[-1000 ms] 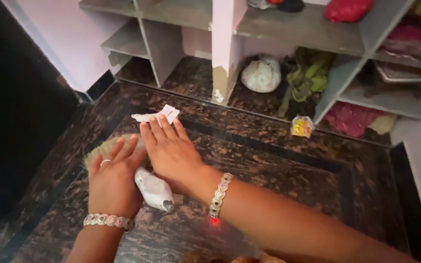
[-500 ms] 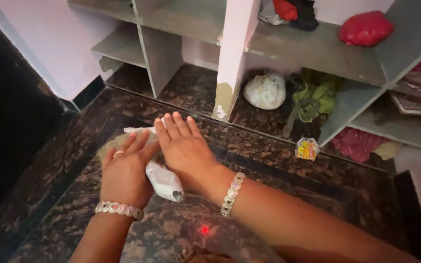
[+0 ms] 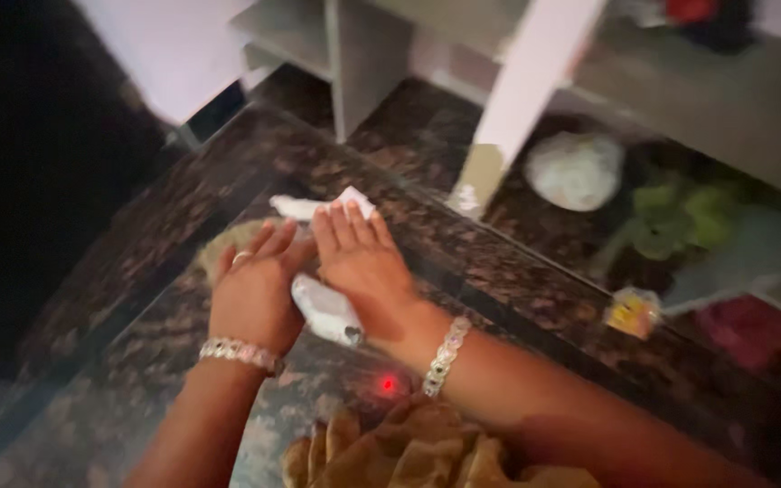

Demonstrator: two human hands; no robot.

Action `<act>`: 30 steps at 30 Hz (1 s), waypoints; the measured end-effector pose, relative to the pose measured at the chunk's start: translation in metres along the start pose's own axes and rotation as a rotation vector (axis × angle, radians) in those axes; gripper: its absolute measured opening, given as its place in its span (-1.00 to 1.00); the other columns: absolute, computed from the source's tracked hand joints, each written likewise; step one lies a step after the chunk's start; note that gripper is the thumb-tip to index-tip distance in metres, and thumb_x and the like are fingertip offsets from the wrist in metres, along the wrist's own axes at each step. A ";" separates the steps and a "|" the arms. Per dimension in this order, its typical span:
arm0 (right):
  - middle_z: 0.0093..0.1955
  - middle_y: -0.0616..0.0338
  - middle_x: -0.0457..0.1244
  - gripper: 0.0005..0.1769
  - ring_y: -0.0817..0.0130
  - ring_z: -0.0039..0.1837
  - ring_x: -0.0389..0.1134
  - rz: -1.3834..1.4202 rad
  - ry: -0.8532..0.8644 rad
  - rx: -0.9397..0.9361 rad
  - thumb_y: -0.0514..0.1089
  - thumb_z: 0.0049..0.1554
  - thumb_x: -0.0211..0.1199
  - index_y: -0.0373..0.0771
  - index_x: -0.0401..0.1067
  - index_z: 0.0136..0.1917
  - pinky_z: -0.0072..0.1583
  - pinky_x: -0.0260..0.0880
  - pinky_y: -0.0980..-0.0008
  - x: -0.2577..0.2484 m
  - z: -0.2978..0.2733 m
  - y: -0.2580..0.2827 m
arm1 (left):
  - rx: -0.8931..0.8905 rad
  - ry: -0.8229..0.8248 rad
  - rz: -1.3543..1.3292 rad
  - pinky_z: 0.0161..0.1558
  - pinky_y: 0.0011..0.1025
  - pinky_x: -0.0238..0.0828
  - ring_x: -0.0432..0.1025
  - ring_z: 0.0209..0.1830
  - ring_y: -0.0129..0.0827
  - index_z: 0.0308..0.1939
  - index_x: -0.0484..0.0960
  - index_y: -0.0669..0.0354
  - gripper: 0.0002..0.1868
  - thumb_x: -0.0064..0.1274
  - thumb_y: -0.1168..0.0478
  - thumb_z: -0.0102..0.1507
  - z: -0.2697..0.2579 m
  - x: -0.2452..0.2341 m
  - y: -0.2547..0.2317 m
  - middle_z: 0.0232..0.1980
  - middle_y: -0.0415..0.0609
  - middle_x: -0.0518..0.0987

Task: The person applies an adhesive substance to a wooden furniture piece using a brush and spreads it across the surface.

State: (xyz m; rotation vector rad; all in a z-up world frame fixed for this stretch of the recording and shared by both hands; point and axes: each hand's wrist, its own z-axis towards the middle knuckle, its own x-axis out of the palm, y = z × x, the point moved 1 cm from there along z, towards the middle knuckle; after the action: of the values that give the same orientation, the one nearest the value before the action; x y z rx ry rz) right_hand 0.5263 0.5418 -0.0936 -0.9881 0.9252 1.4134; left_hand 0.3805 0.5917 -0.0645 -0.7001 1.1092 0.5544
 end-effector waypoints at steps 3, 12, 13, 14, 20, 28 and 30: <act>0.57 -0.19 0.06 -0.27 -0.07 0.61 0.03 -0.054 0.008 -0.104 -0.10 0.17 0.07 -0.40 0.06 0.54 0.53 -0.01 -0.03 0.017 0.012 -0.003 | -0.119 0.010 0.025 0.37 0.08 0.08 0.27 0.45 -0.17 0.15 0.64 -0.25 -0.50 0.10 0.24 0.12 -0.002 0.001 0.002 0.43 -0.10 0.44; 0.52 -0.25 0.06 -0.14 -0.13 0.57 0.01 0.217 0.148 -0.292 0.16 0.13 0.10 -0.41 0.04 0.50 0.48 -0.05 -0.10 0.042 0.032 -0.020 | -0.411 -0.011 -0.016 0.36 0.13 0.00 0.25 0.45 -0.10 0.18 0.62 -0.26 -0.52 0.11 0.13 0.15 -0.011 0.009 -0.022 0.42 -0.05 0.43; 0.52 -0.26 0.06 -0.14 -0.13 0.57 0.02 0.219 0.129 -0.328 0.17 0.13 0.10 -0.43 0.04 0.50 0.48 -0.04 -0.09 0.046 0.031 -0.021 | -0.432 -0.007 -0.015 0.37 0.13 0.00 0.25 0.45 -0.11 0.18 0.62 -0.26 -0.51 0.11 0.12 0.14 -0.012 0.009 -0.024 0.42 -0.05 0.43; 0.53 -0.22 0.07 -0.20 -0.09 0.58 0.03 0.204 0.109 -0.328 0.12 0.18 0.08 -0.40 0.05 0.52 0.51 -0.03 -0.10 0.050 0.031 -0.020 | -0.454 -0.003 -0.014 0.37 0.13 -0.01 0.25 0.45 -0.12 0.18 0.62 -0.27 -0.51 0.11 0.12 0.14 -0.014 0.010 -0.025 0.41 -0.05 0.43; 0.57 -0.19 0.05 -0.28 -0.06 0.60 0.02 0.173 0.161 -0.375 -0.05 0.21 0.03 -0.38 0.04 0.55 0.51 0.01 -0.08 0.058 0.039 -0.023 | -0.530 0.000 -0.008 0.39 0.11 0.00 0.26 0.46 -0.15 0.20 0.61 -0.30 -0.51 0.09 0.14 0.17 -0.010 0.018 -0.025 0.42 -0.07 0.44; 0.54 -0.31 0.01 -0.29 -0.16 0.58 -0.06 0.199 0.254 -0.316 -0.10 0.19 0.03 -0.46 -0.01 0.52 0.49 -0.08 -0.12 0.047 0.053 -0.056 | -0.450 0.043 -0.063 0.41 0.11 -0.03 0.22 0.47 -0.17 0.23 0.60 -0.30 -0.45 0.08 0.23 0.14 0.030 0.049 -0.012 0.45 -0.08 0.39; 0.55 -0.28 0.02 -0.26 -0.16 0.59 -0.05 0.123 0.242 -0.324 -0.11 0.18 0.01 -0.47 -0.03 0.54 0.50 -0.06 -0.09 0.049 0.055 -0.068 | -0.416 0.075 -0.088 0.42 0.11 -0.05 0.20 0.49 -0.17 0.24 0.59 -0.27 -0.40 0.07 0.28 0.10 0.039 0.058 -0.012 0.46 -0.09 0.38</act>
State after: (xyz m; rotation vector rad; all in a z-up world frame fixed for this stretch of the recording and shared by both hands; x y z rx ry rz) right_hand 0.5897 0.6151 -0.1214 -1.3883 0.9631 1.6047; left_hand 0.4327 0.6161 -0.1054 -1.1331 1.0353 0.6965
